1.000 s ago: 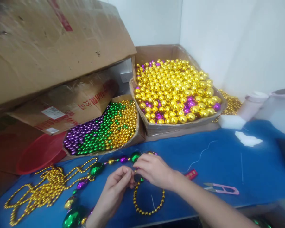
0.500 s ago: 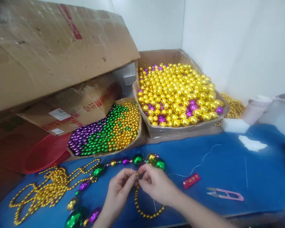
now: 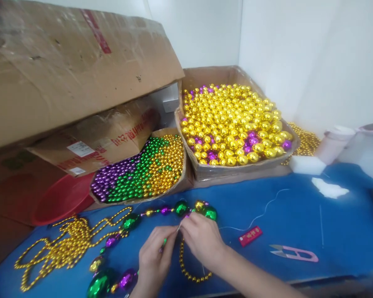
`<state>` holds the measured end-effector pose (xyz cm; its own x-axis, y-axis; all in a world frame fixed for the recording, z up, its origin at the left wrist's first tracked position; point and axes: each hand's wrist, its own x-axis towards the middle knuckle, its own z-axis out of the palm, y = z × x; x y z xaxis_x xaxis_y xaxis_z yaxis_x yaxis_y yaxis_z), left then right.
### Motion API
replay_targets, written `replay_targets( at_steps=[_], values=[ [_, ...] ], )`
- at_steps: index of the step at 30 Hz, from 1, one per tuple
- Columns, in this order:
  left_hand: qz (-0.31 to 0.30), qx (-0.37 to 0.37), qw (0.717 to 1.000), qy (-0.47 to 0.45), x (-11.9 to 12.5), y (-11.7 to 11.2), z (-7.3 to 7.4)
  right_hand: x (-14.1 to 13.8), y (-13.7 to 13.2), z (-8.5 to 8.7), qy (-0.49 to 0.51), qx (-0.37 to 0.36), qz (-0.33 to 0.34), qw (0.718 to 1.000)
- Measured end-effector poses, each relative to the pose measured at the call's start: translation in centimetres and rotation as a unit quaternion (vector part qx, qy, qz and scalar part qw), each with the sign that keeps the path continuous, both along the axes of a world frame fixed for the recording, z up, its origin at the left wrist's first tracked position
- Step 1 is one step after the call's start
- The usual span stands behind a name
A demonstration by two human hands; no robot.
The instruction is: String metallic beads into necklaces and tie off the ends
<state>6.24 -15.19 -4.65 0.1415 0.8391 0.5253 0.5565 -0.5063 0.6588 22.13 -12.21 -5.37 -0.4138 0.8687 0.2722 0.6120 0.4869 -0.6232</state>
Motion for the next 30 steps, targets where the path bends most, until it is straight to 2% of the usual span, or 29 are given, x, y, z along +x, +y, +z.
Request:
replay_targets(
  at_steps=[4, 7, 15, 20, 24, 27, 28, 29, 30],
  values=[
    [0.040, -0.100, 0.992, -0.062, 0.6, 0.2, 0.5, 0.9, 0.2, 0.9, -0.014, -0.002, 0.005, 1.000],
    [0.049, -0.145, 0.984, -0.091, 0.8, 0.3, 1.1, 1.7, 0.5, 1.8, -0.026, -0.005, 0.021, 0.999],
    [0.025, -0.175, 0.980, -0.096, 1.0, 0.6, 1.9, 3.1, 0.8, 4.1, -0.084, -0.006, 0.062, 0.995],
    [0.000, -0.181, 0.980, -0.087, 1.3, 0.8, 2.0, 3.8, 0.7, 4.8, -0.068, -0.033, 0.062, 0.995],
    [0.002, -0.200, 0.977, -0.076, 1.4, 0.8, 2.2, 4.7, 0.5, 4.4, 0.026, -0.084, 0.070, 0.994],
    [0.031, -0.208, 0.976, -0.053, 0.9, 0.8, 1.9, 5.1, -0.3, 3.2, 0.126, -0.149, 0.075, 0.978],
    [0.041, -0.219, 0.973, -0.057, 0.7, 0.8, 1.6, 5.1, -0.6, 2.7, 0.184, -0.182, 0.071, 0.963],
    [0.044, -0.241, 0.967, -0.075, 0.5, 0.8, 1.4, 5.0, -0.9, 2.1, 0.264, -0.224, 0.064, 0.936],
    [0.035, -0.275, 0.955, -0.111, 0.4, 0.8, 1.0, 4.8, -1.3, 1.5, 0.357, -0.266, 0.055, 0.893]
  ],
)
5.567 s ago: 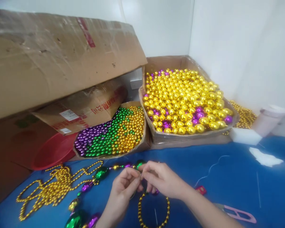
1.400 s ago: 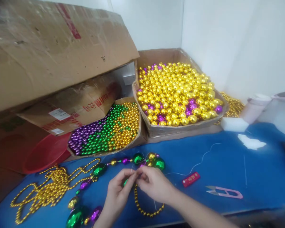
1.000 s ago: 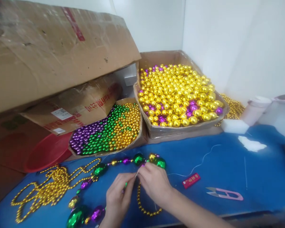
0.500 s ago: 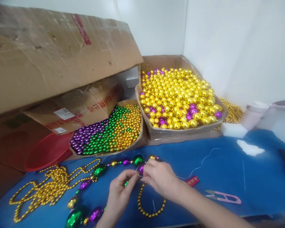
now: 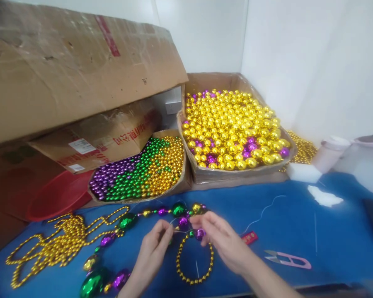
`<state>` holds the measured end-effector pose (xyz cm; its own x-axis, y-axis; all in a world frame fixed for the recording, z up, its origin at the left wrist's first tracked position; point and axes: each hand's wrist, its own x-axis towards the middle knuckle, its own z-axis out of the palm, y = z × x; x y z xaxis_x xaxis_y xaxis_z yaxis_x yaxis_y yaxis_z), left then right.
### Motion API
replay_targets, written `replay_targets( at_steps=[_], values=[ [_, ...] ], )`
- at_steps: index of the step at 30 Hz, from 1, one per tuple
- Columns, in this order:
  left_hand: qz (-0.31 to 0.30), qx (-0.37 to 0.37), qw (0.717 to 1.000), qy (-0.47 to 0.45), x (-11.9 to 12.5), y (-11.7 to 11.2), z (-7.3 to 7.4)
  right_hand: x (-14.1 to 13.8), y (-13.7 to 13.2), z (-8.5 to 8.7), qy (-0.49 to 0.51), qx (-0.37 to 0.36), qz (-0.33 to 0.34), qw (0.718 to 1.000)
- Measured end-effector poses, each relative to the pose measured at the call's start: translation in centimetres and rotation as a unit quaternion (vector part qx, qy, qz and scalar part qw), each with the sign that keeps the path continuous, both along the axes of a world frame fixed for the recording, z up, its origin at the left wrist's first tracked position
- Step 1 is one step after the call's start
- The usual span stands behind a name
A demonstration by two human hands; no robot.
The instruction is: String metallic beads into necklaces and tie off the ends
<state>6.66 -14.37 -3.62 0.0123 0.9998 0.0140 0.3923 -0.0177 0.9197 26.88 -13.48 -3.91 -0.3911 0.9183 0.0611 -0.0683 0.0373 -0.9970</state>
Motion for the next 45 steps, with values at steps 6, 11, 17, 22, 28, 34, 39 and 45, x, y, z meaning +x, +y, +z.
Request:
replay_targets(
  at_steps=[6, 11, 17, 22, 28, 34, 39, 45],
  values=[
    [-0.033, -0.150, 0.912, -0.381, 0.8, 0.1, -1.0, -1.2, -0.6, -1.7, 0.278, -0.155, -0.068, 0.946],
    [-0.059, -0.142, 0.896, -0.417, 1.9, 0.9, -0.2, -0.9, -0.5, -1.0, 0.253, -0.155, -0.059, 0.953],
    [-0.097, -0.048, 0.971, -0.212, 1.0, 1.2, -0.2, -0.5, -0.8, -0.5, 0.124, -0.105, -0.006, 0.987],
    [-0.105, -0.073, 0.972, -0.197, 0.1, 0.3, -2.0, -0.2, -1.4, -1.0, 0.010, -0.080, 0.045, 0.996],
    [-0.070, -0.079, 0.970, -0.219, 0.4, -0.5, -1.4, -0.1, -1.1, 0.0, -0.094, -0.031, 0.056, 0.993],
    [-0.082, 0.050, 0.989, -0.110, 1.2, 0.1, 2.7, -1.0, -0.3, 2.6, -0.225, 0.104, 0.060, 0.967],
    [-0.095, 0.008, 0.971, -0.219, 2.5, -0.6, 1.6, -1.6, 0.4, 3.7, -0.209, 0.128, 0.005, 0.970],
    [-0.106, 0.044, 0.982, -0.148, 4.1, -1.1, -0.6, -2.7, 1.0, 5.6, -0.171, 0.133, 0.008, 0.976]
  ],
)
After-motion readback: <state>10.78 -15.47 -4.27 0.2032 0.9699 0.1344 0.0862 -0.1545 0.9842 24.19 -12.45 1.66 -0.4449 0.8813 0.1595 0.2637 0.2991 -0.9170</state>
